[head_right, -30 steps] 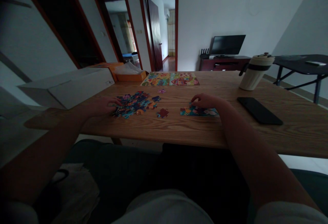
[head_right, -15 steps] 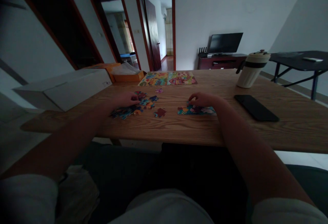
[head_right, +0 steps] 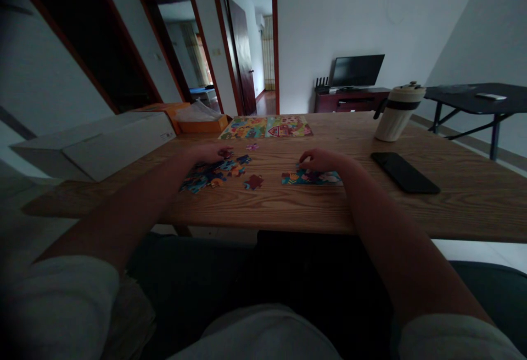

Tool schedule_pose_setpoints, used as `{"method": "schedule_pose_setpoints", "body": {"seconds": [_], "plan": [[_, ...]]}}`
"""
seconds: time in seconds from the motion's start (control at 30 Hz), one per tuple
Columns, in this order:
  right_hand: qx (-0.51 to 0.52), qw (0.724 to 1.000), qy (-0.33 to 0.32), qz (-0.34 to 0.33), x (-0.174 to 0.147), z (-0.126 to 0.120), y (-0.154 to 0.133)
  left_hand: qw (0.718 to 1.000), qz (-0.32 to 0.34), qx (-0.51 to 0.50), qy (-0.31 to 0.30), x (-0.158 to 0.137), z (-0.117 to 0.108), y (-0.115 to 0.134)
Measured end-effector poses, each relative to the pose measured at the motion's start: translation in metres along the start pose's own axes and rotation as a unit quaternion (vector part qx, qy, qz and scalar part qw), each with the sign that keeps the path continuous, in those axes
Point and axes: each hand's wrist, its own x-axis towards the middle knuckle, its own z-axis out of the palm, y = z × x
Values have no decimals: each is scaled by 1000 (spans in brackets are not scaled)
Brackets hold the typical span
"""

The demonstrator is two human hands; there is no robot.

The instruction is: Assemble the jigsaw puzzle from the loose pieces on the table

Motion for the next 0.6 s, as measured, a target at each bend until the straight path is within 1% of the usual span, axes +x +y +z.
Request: {"method": "schedule_pose_setpoints", "body": {"seconds": [0.07,0.17,0.27,0.33,0.4,0.5,0.57,0.6], "plan": [[0,1000,2,-1,0,0,-1,999,-6,1,-34,11,-3,0],[1,1000,1,-2,1,1,-2,996,-33,22,-75,24,-10,0],[1,1000,4,8,2,2,-2,990,-72,40,-119,32,-18,0],[5,1000,1,15,2,2,-3,986,-92,33,-132,35,-21,-2],[9,1000,0,18,3,2,-3,987,-97,25,-124,35,-22,-5],[5,1000,5,19,4,3,-1,992,-85,14,-89,32,-24,-2],[8,1000,2,17,5,3,0,996,-63,-11,-55,27,-24,10],[10,1000,0,14,6,3,1,998,-44,-30,-37,24,-24,21]]}}
